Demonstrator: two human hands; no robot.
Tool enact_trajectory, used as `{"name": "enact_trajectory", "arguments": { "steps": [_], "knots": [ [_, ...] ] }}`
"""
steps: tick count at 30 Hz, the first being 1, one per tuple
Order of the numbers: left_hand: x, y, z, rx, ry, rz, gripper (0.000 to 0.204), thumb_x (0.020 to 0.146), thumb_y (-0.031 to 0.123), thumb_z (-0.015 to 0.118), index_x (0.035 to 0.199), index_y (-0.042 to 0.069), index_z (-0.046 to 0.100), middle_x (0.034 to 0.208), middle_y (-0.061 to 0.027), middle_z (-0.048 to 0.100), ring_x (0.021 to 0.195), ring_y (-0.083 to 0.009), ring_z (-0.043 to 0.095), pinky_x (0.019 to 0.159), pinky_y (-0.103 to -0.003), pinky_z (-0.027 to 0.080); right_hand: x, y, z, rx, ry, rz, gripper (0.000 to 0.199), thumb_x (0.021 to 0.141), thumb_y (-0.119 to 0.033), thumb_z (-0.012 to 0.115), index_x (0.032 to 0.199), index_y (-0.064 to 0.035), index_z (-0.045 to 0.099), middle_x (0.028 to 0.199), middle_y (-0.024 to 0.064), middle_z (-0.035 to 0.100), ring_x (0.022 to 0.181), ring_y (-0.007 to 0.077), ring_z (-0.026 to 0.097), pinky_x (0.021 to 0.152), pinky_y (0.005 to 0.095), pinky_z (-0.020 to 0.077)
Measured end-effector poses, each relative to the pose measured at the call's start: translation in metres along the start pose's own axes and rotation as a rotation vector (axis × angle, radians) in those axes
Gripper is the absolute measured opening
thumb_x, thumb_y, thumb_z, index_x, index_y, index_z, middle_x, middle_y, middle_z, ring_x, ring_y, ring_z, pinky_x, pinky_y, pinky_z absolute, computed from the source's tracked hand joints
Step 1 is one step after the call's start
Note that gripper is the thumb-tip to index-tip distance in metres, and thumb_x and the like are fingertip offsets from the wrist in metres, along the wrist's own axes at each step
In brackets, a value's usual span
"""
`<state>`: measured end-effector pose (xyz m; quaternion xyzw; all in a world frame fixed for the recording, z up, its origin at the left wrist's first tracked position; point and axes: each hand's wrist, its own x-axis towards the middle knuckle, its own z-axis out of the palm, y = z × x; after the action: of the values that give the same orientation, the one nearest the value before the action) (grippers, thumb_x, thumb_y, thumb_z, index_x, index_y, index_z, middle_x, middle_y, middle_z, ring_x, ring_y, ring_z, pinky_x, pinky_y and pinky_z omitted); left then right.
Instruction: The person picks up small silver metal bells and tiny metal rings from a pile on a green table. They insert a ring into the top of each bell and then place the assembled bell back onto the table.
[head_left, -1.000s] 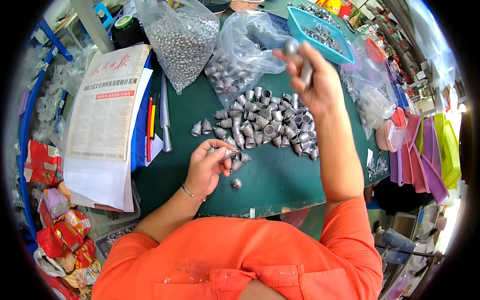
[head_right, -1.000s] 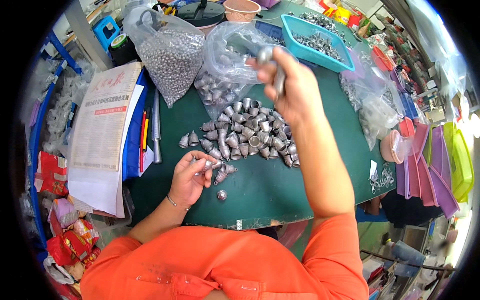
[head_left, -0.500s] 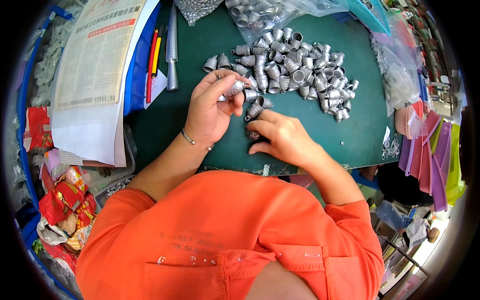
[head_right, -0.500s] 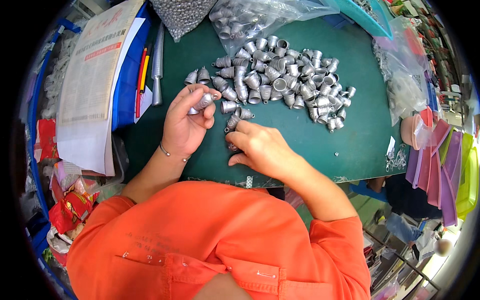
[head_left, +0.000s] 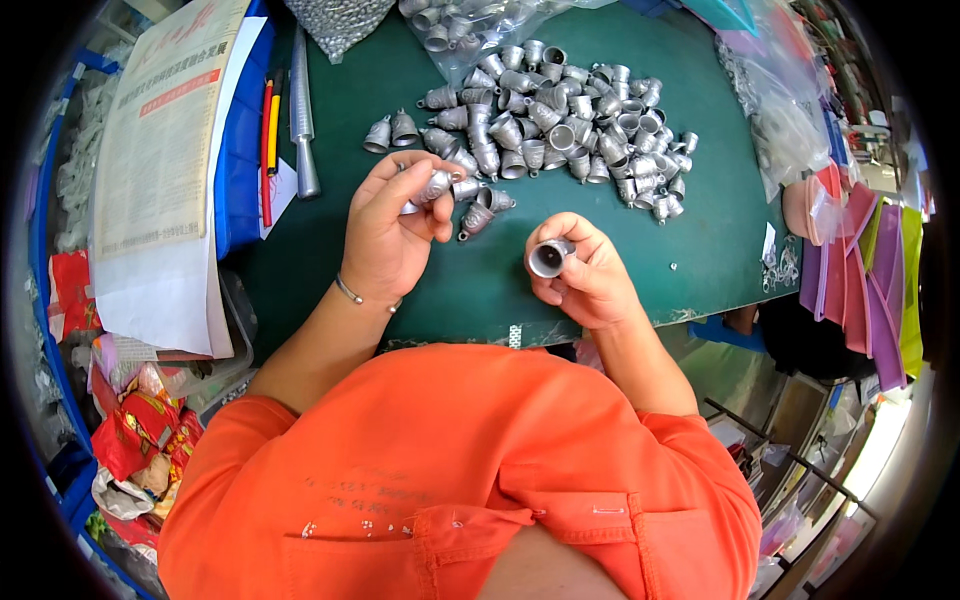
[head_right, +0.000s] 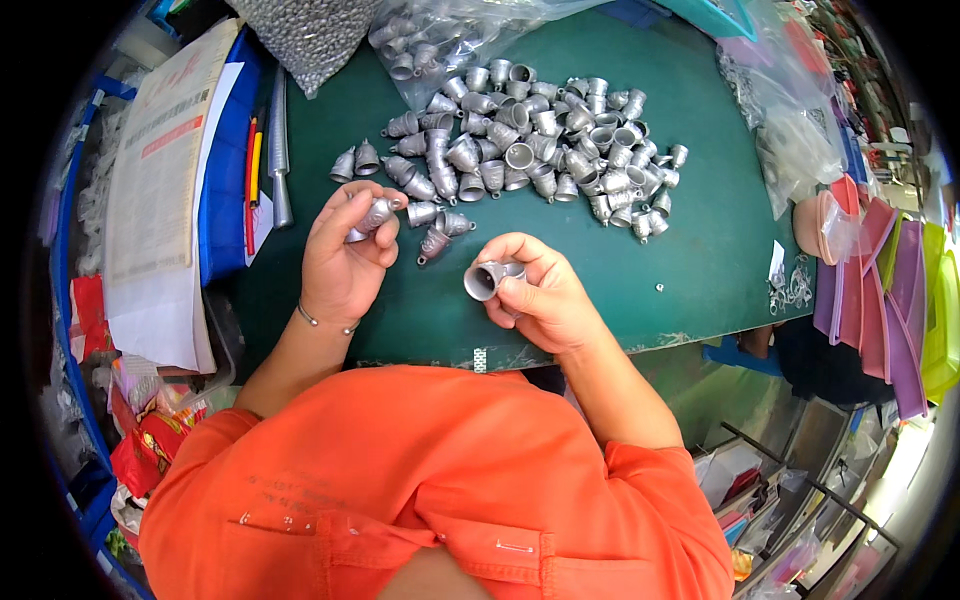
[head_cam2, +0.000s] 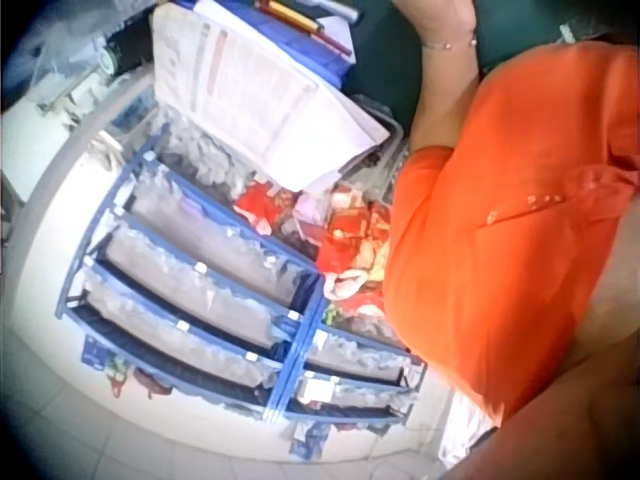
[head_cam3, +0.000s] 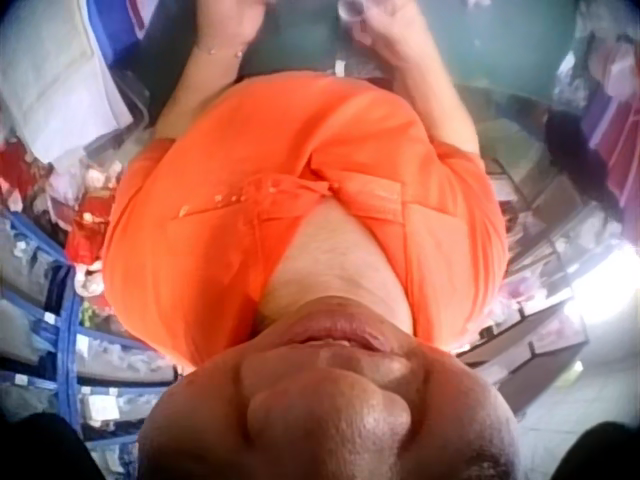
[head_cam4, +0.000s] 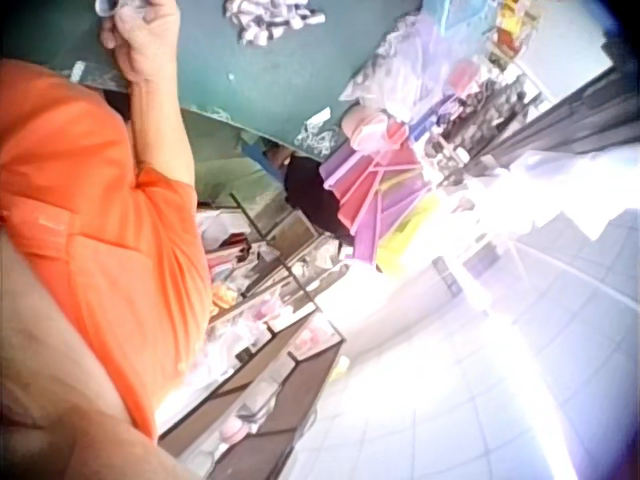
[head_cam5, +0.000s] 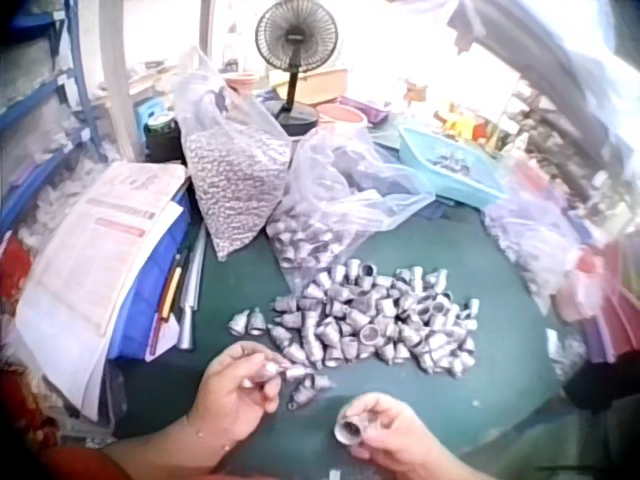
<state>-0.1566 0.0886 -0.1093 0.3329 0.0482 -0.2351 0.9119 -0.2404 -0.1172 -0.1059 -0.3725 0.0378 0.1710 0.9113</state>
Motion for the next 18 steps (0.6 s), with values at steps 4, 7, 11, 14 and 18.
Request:
{"name": "enact_trajectory", "arguments": {
  "steps": [4, 7, 11, 14, 18],
  "knots": [
    [0.001, -0.001, -0.002, 0.02, -0.005, -0.003, 0.013, 0.089, 0.016, 0.051, 0.096, 0.005, 0.055, 0.096, -0.0138, 0.06, 0.065, -0.0113, 0.052, 0.051, -0.023, 0.039, -0.001, 0.003, -0.002, 0.225, -0.082, 0.043, 0.031, 0.087, -0.025, 0.061, 0.107, -0.0052, 0.049, 0.078, 0.0075, 0.053, 0.068, 0.0122, 0.048, 0.048, 0.0228, 0.0365],
    [0.001, -0.001, -0.002, 0.024, 0.005, -0.004, 0.014, 0.09, 0.016, 0.05, 0.097, 0.004, 0.054, 0.096, -0.0136, 0.06, 0.065, -0.0112, 0.052, 0.051, -0.023, 0.039, -0.001, 0.004, 0.004, 0.348, -0.012, 0.096, 0.029, 0.093, -0.032, 0.049, 0.1, -0.0044, 0.05, 0.074, 0.0089, 0.051, 0.064, 0.0136, 0.046, 0.047, 0.0233, 0.0359],
    [0.0, -0.001, -0.002, 0.025, 0.001, 0.002, 0.015, 0.09, 0.016, 0.05, 0.097, 0.003, 0.053, 0.095, -0.0132, 0.06, 0.065, -0.0112, 0.052, 0.05, -0.023, 0.039, 0.0, 0.004, 0.003, 0.326, -0.067, 0.138, 0.044, 0.098, -0.039, 0.029, 0.083, -0.0037, 0.05, 0.07, 0.0113, 0.049, 0.061, 0.0155, 0.044, 0.046, 0.0246, 0.0362],
    [0.0, -0.001, -0.002, 0.02, -0.011, 0.0, 0.015, 0.09, 0.016, 0.05, 0.097, 0.003, 0.053, 0.095, -0.0131, 0.06, 0.065, -0.0111, 0.052, 0.05, -0.023, 0.039, -0.001, 0.007, 0.003, 0.217, -0.049, 0.099, 0.051, 0.099, -0.039, 0.023, 0.075, -0.0032, 0.05, 0.07, 0.0132, 0.051, 0.058, 0.0161, 0.044, 0.046, 0.0254, 0.0373],
    [0.0, 0.0, -0.002, 0.016, -0.013, -0.001, 0.014, 0.09, 0.015, 0.05, 0.097, 0.003, 0.053, 0.095, -0.0134, 0.06, 0.065, -0.0112, 0.052, 0.051, -0.023, 0.039, -0.001, 0.002, 0.01, -0.094, -0.047, -0.006, 0.052, 0.099, -0.036, 0.023, 0.071, -0.0025, 0.05, 0.071, 0.0145, 0.053, 0.054, 0.016, 0.043, 0.049, 0.0254, 0.039]
  ]
}}
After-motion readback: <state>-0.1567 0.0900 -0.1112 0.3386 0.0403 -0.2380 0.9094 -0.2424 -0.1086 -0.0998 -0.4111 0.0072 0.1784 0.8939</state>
